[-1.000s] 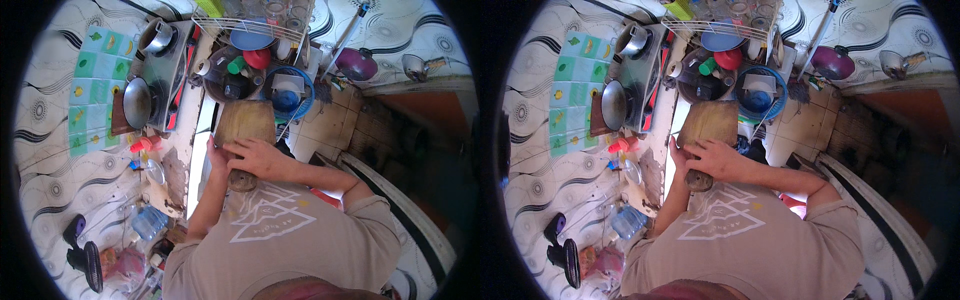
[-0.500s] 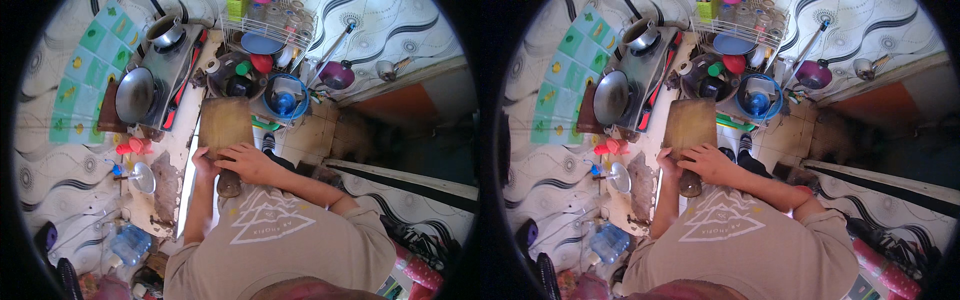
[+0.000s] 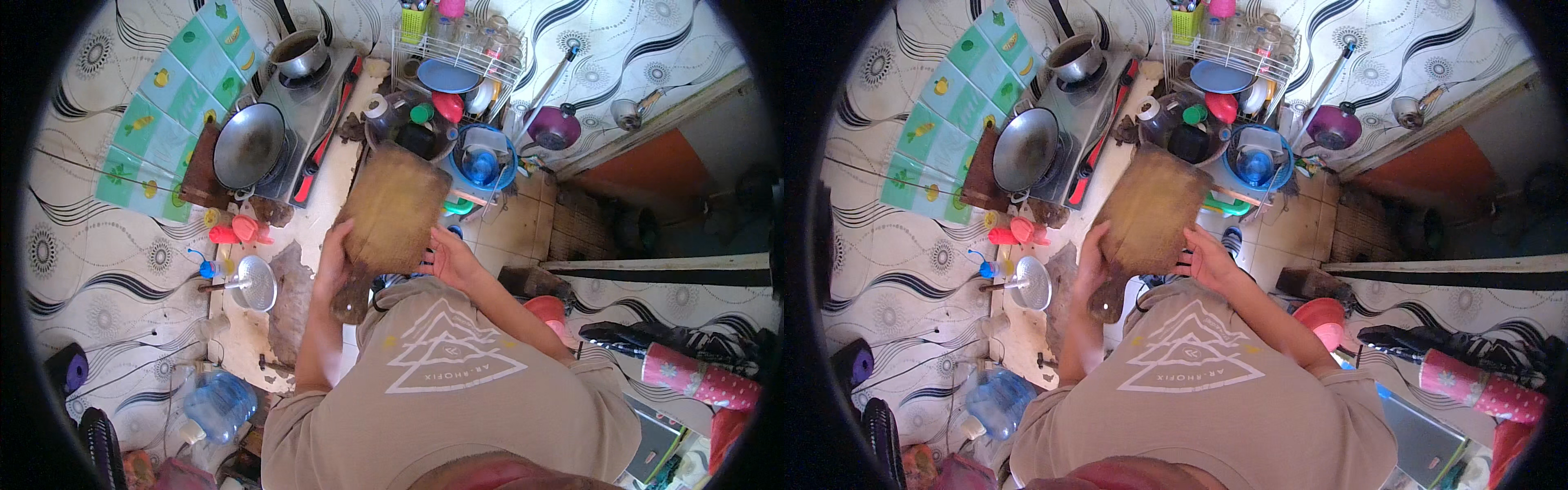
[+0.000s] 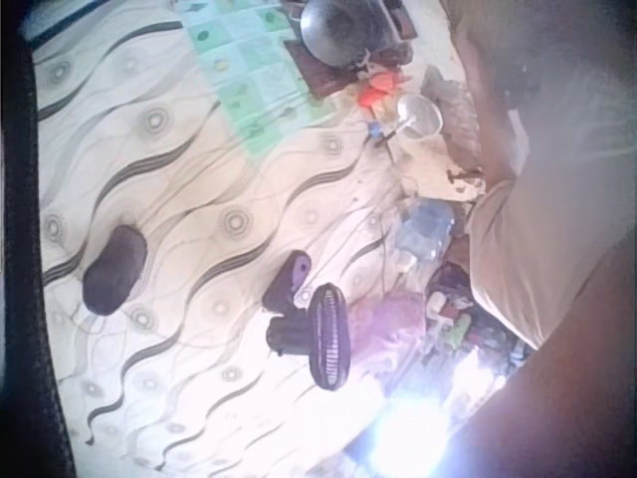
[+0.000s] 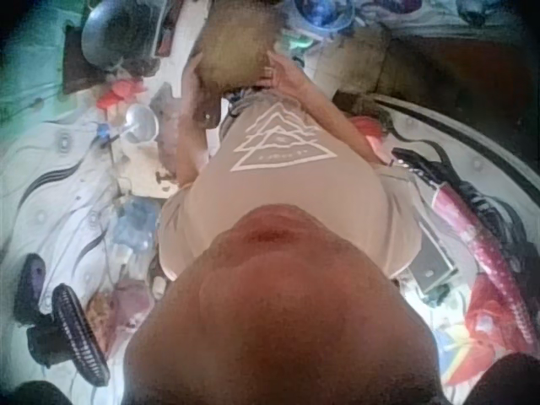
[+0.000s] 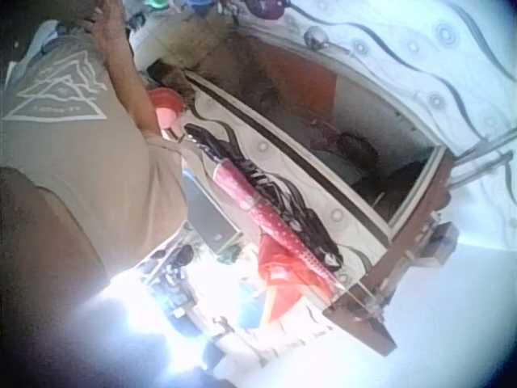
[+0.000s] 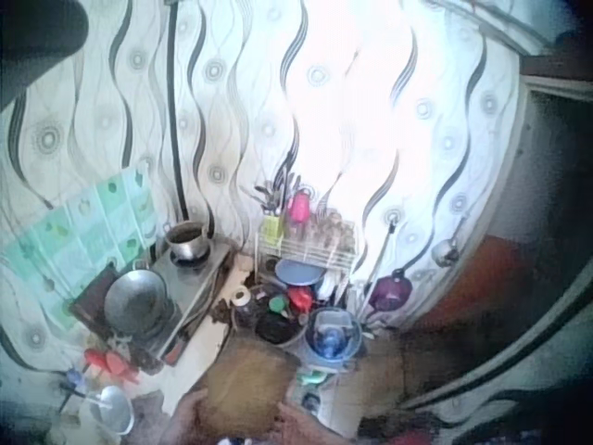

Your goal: The person picks up a wooden cutting board from a shelf and wipes it with a cloth.

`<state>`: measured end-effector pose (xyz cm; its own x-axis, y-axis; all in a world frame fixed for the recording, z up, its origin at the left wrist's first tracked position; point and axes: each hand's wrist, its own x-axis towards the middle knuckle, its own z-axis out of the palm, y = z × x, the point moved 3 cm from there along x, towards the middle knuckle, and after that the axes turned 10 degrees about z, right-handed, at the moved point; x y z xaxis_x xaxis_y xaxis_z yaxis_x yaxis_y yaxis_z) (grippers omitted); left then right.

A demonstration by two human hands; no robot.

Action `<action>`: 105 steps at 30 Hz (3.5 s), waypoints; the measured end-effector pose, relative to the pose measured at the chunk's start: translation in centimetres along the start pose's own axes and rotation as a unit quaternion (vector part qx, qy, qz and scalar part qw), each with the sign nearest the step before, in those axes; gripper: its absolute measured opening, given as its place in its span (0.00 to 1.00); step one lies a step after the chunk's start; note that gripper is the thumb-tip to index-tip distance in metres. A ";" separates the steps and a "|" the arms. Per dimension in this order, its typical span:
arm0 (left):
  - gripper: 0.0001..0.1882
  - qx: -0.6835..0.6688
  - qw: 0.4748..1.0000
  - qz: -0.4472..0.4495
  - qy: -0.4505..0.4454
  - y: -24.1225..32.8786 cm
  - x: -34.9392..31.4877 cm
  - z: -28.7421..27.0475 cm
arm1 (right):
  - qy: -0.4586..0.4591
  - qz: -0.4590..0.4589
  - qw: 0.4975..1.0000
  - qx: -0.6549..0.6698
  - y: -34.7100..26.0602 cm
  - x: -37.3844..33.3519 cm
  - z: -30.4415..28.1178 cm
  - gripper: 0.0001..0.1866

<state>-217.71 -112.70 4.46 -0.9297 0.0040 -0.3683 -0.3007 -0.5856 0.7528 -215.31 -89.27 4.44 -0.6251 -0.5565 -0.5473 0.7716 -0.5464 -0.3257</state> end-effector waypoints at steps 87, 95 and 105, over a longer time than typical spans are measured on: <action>0.07 0.135 0.975 0.115 0.133 -0.8 20.6 4.0 | 0.336 -0.443 0.480 -0.678 -57.3 34.4 9.0 0.19; 0.07 0.088 0.987 0.076 0.111 1.2 25.4 0.3 | 0.329 -0.451 0.464 -0.688 -57.4 33.2 10.4 0.12; 0.08 0.092 0.991 0.038 0.087 2.8 30.0 -0.3 | 0.338 -0.406 0.492 -0.692 -58.7 30.2 11.2 0.11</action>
<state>-246.37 -114.40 -4.64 -0.9055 -0.1836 -0.3826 -0.2790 -0.4218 0.8627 -280.85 -81.04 15.68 -0.9726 0.0841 0.2169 -0.0664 0.7932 -0.6054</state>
